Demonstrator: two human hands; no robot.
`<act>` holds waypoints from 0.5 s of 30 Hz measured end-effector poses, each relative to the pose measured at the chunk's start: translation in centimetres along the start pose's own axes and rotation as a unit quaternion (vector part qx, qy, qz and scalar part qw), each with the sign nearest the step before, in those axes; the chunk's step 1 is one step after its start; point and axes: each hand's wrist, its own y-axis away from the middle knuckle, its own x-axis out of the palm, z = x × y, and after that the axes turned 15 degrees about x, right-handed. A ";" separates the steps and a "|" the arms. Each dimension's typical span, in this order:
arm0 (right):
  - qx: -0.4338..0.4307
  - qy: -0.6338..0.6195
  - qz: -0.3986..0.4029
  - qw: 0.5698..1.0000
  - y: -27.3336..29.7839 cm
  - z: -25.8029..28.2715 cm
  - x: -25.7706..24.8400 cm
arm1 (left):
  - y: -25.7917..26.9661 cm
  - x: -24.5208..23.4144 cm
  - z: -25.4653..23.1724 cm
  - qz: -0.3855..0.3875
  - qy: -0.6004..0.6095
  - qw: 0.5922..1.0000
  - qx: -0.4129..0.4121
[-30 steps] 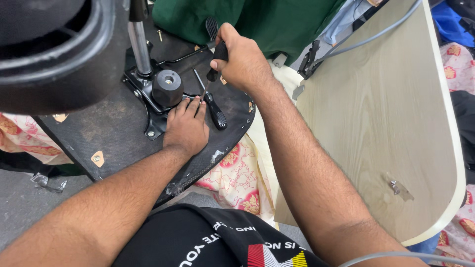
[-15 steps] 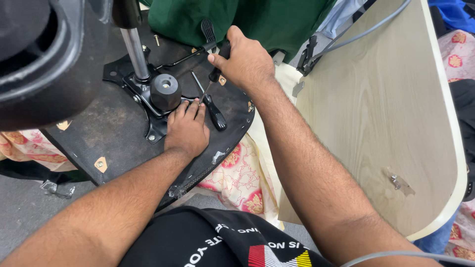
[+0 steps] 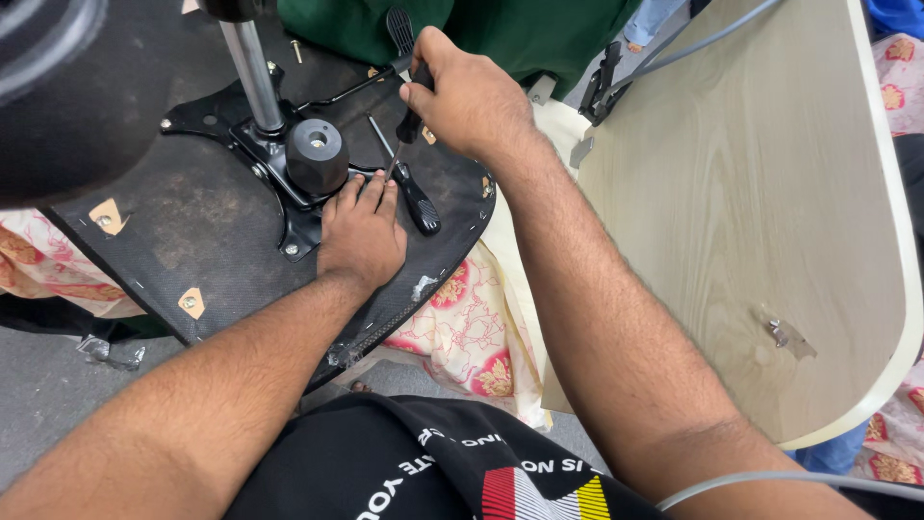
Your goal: The person uses a screwdriver to tighten screws on the underside of an office chair base, securing the central column and mounting plate. They work methodically around the base, adjusting the screwdriver and repositioning their hands to reach different fasteners.
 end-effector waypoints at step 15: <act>0.150 0.023 -0.035 0.988 2.4 1.8 -0.4 | -0.2 0.1 0.3 0.052 0.010 0.999 -0.003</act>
